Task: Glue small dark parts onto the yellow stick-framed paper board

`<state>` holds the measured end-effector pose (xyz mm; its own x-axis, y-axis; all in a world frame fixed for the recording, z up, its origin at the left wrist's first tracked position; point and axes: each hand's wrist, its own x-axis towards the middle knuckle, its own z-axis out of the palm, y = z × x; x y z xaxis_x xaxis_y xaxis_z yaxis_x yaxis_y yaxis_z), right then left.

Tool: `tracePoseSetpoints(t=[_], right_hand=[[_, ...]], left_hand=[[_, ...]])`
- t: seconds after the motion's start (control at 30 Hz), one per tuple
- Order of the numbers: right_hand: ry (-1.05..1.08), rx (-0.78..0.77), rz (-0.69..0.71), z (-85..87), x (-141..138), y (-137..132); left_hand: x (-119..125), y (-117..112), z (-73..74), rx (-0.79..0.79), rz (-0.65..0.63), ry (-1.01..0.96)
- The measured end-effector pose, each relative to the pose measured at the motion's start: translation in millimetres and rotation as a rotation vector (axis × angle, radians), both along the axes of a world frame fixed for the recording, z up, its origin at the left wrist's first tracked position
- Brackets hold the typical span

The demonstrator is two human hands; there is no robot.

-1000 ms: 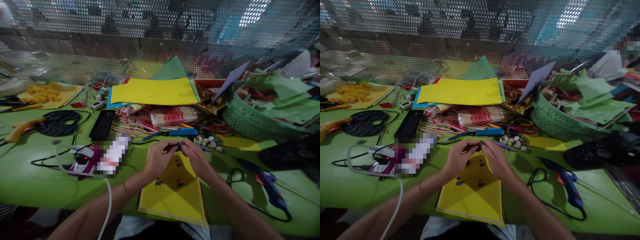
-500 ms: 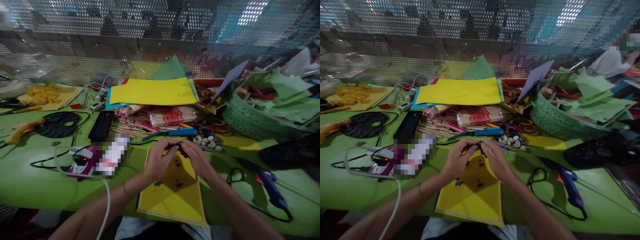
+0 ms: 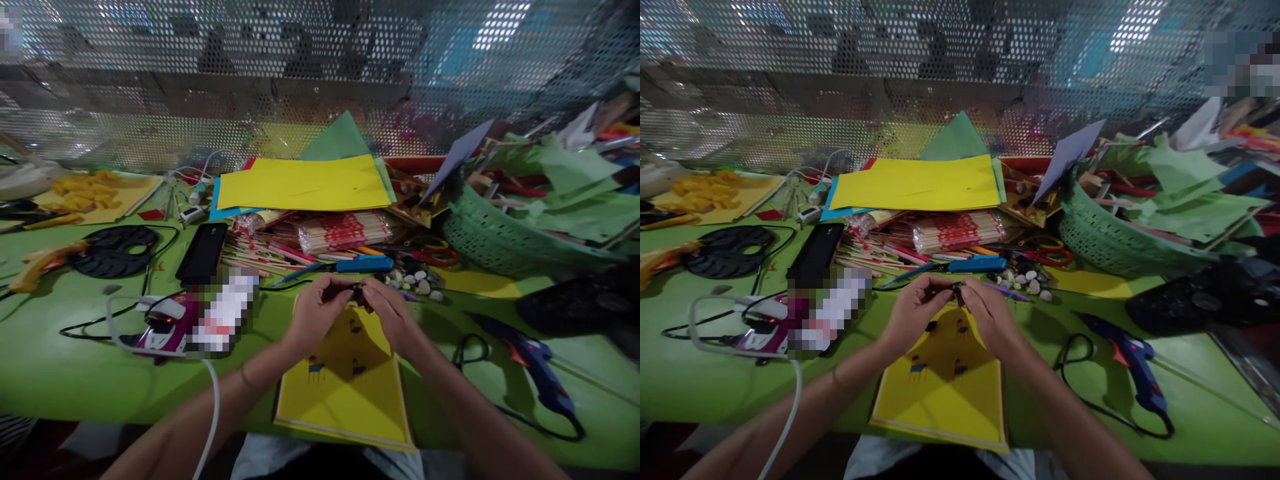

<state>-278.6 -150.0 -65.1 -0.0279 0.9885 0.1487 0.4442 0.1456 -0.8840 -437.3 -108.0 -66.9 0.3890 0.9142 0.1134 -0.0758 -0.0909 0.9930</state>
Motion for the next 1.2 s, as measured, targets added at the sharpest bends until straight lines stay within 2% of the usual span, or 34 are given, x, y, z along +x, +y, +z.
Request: tracePoseSetpoints(t=[0.13,0.37,0.67,0.93,1.1,1.2], right_hand=[[-0.069,0.008,0.01,1.0,0.8,1.3],[-0.114,0.066,-0.006,0.3,1.1,2.7],[-0.045,0.039,0.001,0.3,0.8,1.8],[-0.179,0.039,-0.004,2.4,0.4,3.9],[-0.197,0.041,-0.015,0.5,1.4,3.4],[-0.118,0.039,0.001,0.0,1.6,2.7]], left_hand=[[-1.4,-0.4,0.2,0.063,-0.033,0.025],[-0.7,-1.4,-5.9,0.151,-0.004,0.066],[0.7,0.1,-1.3,-0.011,-0.015,0.036],[0.2,0.1,-6.0,0.075,-0.011,0.095],[1.7,1.5,-8.7,0.009,-0.037,0.066],[1.4,3.8,-7.2,-0.069,-0.065,-0.006]])
